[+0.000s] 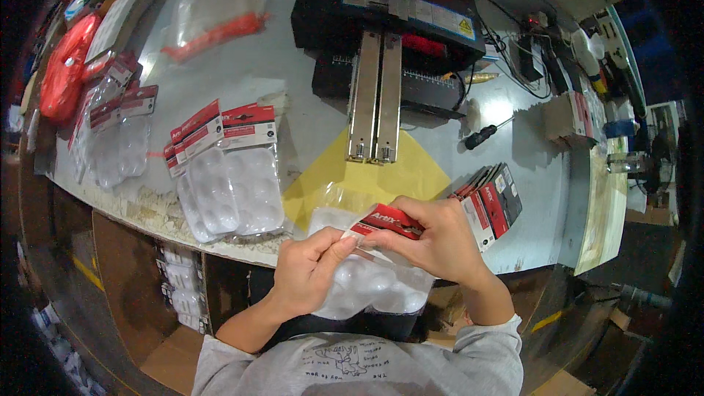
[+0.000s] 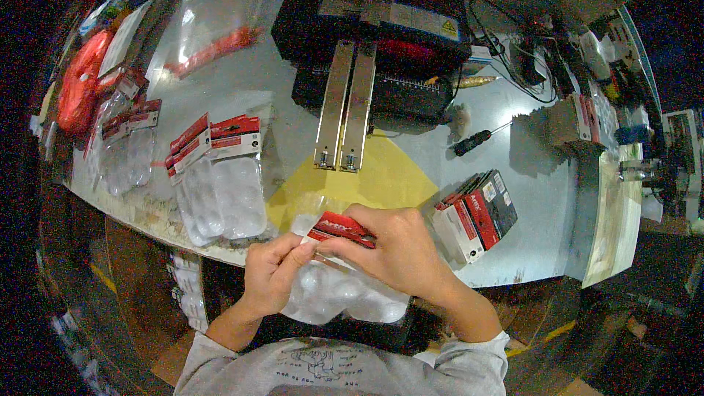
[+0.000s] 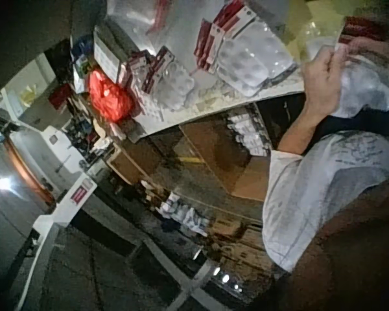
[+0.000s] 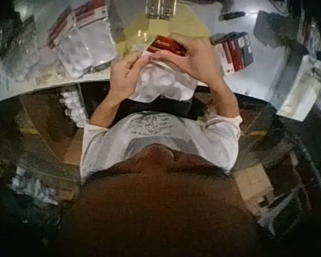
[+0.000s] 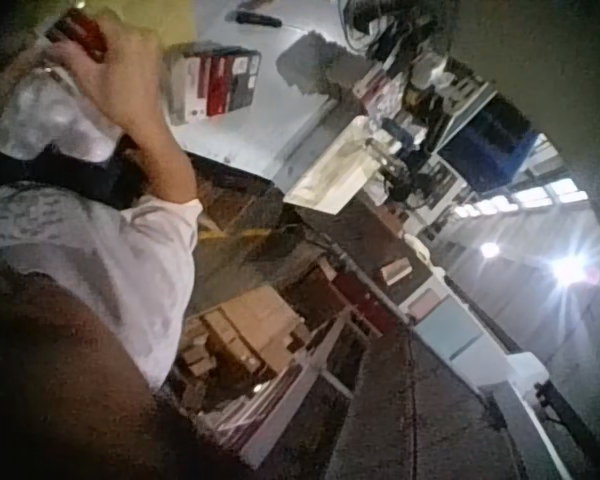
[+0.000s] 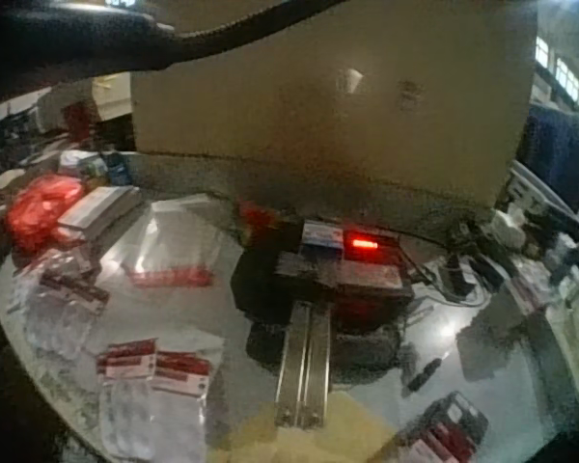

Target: The person places white plastic mixing palettes into clear plastic bags, then inserts red and white header cards into the bags and seals them using a heat-sealing machine. The person repeats this process for multiple palettes, stacking the finished packages on the table.

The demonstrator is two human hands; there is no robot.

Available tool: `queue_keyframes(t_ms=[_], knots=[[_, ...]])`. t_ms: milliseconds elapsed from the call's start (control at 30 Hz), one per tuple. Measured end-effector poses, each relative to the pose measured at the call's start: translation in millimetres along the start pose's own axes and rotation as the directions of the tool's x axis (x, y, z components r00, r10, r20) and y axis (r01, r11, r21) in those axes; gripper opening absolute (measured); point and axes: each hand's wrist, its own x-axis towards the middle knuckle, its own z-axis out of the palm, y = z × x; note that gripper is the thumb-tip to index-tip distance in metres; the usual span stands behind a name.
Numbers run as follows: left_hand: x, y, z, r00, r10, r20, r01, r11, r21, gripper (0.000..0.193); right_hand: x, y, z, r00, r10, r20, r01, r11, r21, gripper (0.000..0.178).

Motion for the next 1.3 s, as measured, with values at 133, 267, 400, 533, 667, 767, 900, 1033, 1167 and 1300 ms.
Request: queue_keyframes(t_ms=[133, 267, 400, 533, 667, 767, 900, 1033, 1167, 1300], knots=[[0.9, -7.1, -4.9, 0.981, -0.086, -0.173, 0.044, 0.972, -0.231, 0.024, -4.6, 12.9, -6.8, 0.983, 0.181, 0.017, -0.182, 0.978, 0.102, 0.029], [6.4, -18.7, -7.1, 0.954, -0.039, -0.296, -0.03, 0.973, -0.228, 0.025, -14.6, 21.4, -7.9, 0.858, 0.417, 0.299, -0.511, 0.755, 0.412, 0.022], [9.1, -26.4, -4.7, 0.955, -0.056, -0.293, -0.02, 0.968, -0.251, 0.026, -17.9, 25.8, -3.5, 0.823, 0.43, 0.37, -0.567, 0.664, 0.488, 0.022], [11.1, -30.1, -1.4, 0.96, -0.055, -0.273, 0.027, 0.994, -0.106, 0.029, -16.6, 28.2, 0.9, 0.777, 0.469, 0.42, -0.628, 0.543, 0.557, 0.02], [31.7, -38.5, 4.8, 0.956, -0.047, -0.289, 0.049, 0.999, 0.0, 0.031, -2.1, 42.1, 10.3, 0.759, 0.537, 0.368, -0.644, 0.535, 0.548, 0.02], [54.2, -46.4, 8.9, 0.943, 0.007, -0.334, 0.021, 0.997, 0.081, 0.03, 13.5, 57.3, 20.3, 0.786, 0.561, 0.261, -0.581, 0.525, 0.621, 0.02], [75.7, -52.6, 9.1, 0.93, 0.039, -0.366, 0.022, 0.987, 0.162, 0.028, 24.6, 66.5, 27.3, 0.81, 0.561, 0.172, -0.514, 0.537, 0.669, 0.018], [80.8, -52.9, 8.1, 0.929, 0.03, -0.368, 0.02, 0.991, 0.13, 0.026, 27.0, 63.3, 27.1, 0.81, 0.562, 0.166, -0.506, 0.529, 0.681, 0.018], [76.5, -50.1, 8.5, 0.934, 0.03, -0.356, 0.014, 0.993, 0.121, 0.026, 22.4, 59.6, 23.5, 0.8, 0.572, 0.181, -0.531, 0.534, 0.658, 0.018], [76.1, -49.1, 11.7, 0.934, 0.06, -0.352, -0.009, 0.99, 0.143, 0.026, 21.0, 61.9, 21.2, 0.802, 0.578, 0.152, -0.525, 0.561, 0.64, 0.019]])
